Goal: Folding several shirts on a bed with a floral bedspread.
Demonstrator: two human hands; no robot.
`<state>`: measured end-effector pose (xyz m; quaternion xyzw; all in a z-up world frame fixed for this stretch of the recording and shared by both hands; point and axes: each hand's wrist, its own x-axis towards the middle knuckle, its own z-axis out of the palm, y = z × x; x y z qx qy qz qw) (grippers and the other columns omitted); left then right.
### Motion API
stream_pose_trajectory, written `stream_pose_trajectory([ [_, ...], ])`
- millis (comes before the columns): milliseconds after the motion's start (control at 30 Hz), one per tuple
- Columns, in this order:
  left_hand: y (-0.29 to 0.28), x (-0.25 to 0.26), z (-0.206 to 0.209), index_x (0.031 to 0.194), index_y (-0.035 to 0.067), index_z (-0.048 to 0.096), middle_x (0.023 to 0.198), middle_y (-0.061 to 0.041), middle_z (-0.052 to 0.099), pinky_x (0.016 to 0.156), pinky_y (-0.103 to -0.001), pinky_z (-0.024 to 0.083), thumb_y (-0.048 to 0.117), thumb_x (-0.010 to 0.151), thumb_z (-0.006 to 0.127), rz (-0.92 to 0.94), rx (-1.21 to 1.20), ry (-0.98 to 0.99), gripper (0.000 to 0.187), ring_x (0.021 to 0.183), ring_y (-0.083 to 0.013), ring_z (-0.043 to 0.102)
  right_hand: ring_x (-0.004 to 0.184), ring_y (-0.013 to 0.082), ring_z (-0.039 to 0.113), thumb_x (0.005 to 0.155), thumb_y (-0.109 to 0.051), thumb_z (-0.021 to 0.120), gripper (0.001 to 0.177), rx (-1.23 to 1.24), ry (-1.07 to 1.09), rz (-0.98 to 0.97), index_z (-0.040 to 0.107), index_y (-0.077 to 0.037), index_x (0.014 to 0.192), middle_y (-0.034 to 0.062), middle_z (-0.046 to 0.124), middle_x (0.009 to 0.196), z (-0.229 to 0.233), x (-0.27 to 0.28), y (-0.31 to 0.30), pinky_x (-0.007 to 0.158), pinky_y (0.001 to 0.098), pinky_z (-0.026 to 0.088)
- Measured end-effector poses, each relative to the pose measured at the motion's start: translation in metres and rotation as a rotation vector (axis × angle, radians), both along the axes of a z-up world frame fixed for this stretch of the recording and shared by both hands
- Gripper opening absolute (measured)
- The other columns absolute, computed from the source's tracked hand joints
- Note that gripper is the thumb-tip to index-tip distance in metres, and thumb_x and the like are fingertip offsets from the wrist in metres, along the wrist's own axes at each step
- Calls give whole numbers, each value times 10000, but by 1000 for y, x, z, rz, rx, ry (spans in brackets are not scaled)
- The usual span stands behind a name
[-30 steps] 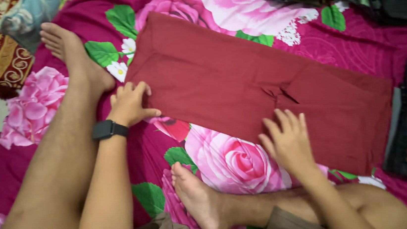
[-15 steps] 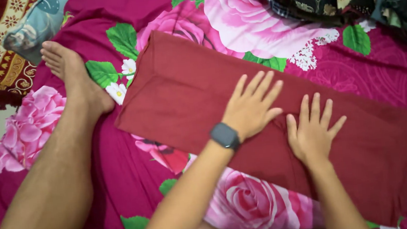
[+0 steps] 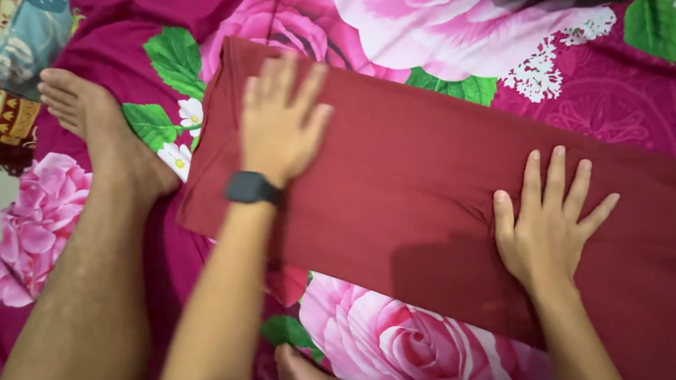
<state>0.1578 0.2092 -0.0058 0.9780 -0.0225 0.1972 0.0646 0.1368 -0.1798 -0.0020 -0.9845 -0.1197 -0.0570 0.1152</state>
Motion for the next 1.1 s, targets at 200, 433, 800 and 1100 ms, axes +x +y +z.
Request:
stream_pose_trajectory([
  [200,78,-16,-3,1633,190,436,1653,-236,346,1213,-666,210,426,1082,563,116,-110,76,613,1519,-454,346,1581,480,164,1033,-454,496,715,-27,-13,-24,398,-59,1621,203,271,1717,1,0,3,1164,797,4],
  [433,-41,-6,29,1535,74,495,1633,-336,346,1185,-752,130,406,1049,626,190,52,28,602,1506,-571,226,1562,473,179,1032,-440,504,699,-46,-56,-4,417,-33,1594,207,288,1693,6,5,1,1158,781,7],
  [800,-284,4,8,1554,244,480,1669,-110,358,1282,-630,165,473,930,611,-434,-322,97,677,1566,-290,311,1538,350,312,1057,-298,397,615,14,9,48,358,12,1586,203,329,1667,20,25,-104,1214,587,142],
  [1100,-171,20,5,1559,221,506,1631,-162,408,1183,-667,207,538,1041,579,-187,-72,30,611,1491,-364,356,1546,454,252,1115,-322,385,548,21,-53,-169,429,-75,1602,257,307,1677,17,25,-183,1258,597,154],
])
